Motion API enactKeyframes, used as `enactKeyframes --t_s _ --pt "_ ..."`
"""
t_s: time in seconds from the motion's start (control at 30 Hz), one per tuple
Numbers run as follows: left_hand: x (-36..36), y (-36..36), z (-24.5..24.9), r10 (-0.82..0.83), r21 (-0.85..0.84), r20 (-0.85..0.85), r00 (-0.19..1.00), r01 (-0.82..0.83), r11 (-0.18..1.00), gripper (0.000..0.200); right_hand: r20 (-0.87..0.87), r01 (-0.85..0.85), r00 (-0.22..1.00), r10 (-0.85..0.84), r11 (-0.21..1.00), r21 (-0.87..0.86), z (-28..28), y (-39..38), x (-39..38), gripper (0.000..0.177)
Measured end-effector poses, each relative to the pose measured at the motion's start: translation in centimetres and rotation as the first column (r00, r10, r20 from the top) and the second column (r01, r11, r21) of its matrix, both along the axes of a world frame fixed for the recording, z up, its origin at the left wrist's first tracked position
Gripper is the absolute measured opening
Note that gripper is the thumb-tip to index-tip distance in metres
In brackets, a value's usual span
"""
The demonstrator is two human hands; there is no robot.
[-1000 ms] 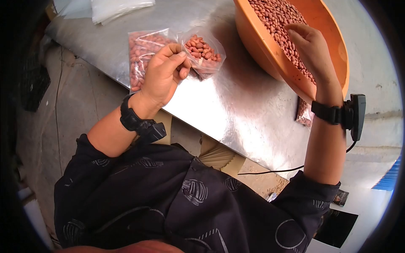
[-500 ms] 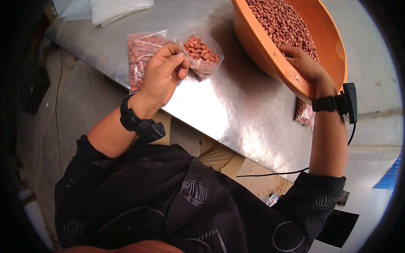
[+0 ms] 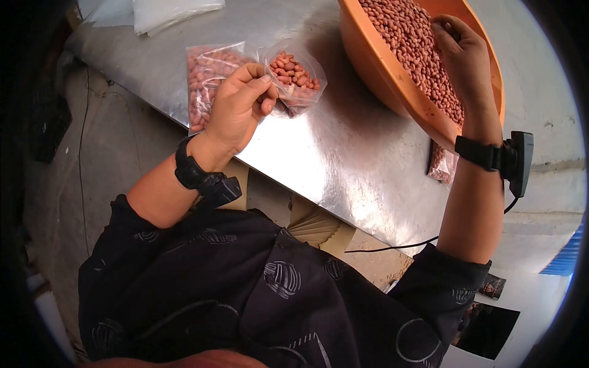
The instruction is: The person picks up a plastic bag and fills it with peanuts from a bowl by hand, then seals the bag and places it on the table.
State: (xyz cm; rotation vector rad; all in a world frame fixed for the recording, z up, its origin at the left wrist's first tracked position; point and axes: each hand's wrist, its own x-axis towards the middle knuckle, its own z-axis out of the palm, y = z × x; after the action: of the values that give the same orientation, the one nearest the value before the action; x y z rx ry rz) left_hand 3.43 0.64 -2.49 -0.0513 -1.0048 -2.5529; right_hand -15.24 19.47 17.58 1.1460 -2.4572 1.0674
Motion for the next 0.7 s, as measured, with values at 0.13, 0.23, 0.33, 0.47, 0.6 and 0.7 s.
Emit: enactKeyframes --t_s 0.13,0.23,0.33,0.47,0.6,0.7 --pt "0.1 0.0 0.0 -0.002 0.000 0.004 1.000 0.002 1.000 0.005 -0.059 -0.042 0.997 0.050 0.990 0.132 -1.1 -3.5 0.9 0.021" --pt "0.1 -0.1 0.0 0.002 -0.001 -0.003 1.000 -0.002 1.000 0.004 0.079 -0.114 0.991 0.104 0.985 0.134 -2.2 -6.1 4.0 0.020" --pt "0.1 0.1 0.1 0.003 0.007 0.015 1.000 -0.003 1.000 0.004 0.028 -0.332 0.943 0.331 0.932 0.143 -5.2 -8.6 7.2 0.015" --pt "0.1 -0.1 0.1 -0.003 0.002 0.006 1.000 0.003 1.000 0.004 -0.005 -0.253 0.966 0.260 0.944 0.210 -10.1 -10.2 7.8 0.017" --pt "0.1 -0.1 0.0 -0.006 0.010 0.005 1.000 0.006 1.000 0.004 0.109 -0.211 0.974 0.201 0.974 0.086 -12.8 -10.8 7.4 0.014" --pt "-0.1 0.0 0.0 -0.004 0.013 0.004 1.000 0.004 1.000 0.004 0.133 -0.230 0.965 0.228 0.973 0.004 -13.5 -11.1 7.5 0.012"
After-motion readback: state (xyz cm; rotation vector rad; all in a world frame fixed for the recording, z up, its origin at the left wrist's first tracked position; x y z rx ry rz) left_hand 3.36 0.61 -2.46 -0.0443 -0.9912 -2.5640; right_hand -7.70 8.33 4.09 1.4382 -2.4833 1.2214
